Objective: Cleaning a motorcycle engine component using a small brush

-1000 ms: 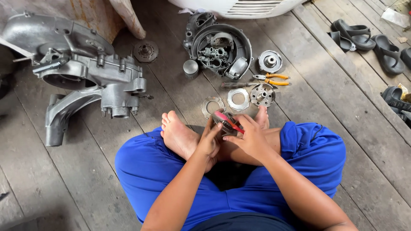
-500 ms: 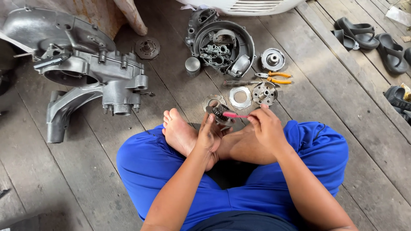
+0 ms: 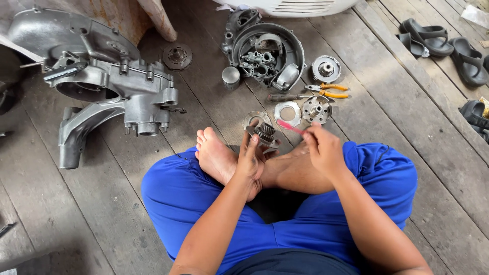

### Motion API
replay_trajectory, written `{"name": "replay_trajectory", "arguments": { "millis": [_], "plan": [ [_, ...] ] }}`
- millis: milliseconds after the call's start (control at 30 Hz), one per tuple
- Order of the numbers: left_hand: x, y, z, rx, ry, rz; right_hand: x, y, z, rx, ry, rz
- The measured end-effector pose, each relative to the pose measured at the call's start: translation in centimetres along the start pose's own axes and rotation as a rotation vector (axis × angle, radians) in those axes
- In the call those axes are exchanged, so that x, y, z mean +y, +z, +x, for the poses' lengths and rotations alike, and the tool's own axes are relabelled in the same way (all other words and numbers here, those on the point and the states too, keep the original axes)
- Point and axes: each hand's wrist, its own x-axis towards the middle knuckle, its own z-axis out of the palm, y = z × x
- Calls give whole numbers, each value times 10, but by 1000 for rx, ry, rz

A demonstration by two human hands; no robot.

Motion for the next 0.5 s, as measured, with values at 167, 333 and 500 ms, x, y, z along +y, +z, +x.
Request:
{"name": "replay_trajectory", "arguments": {
  "millis": [167,333,500],
  "plan": [
    [-6,-4,3,21,10,1,-21,-1,-6,-102,25,8],
    [-14,-11,8,9,7,3,-16,-11,3,47,-24,6],
    [-20,-16,12,85,72,81,5,1,-8,-93,89,-36]
  ]
}}
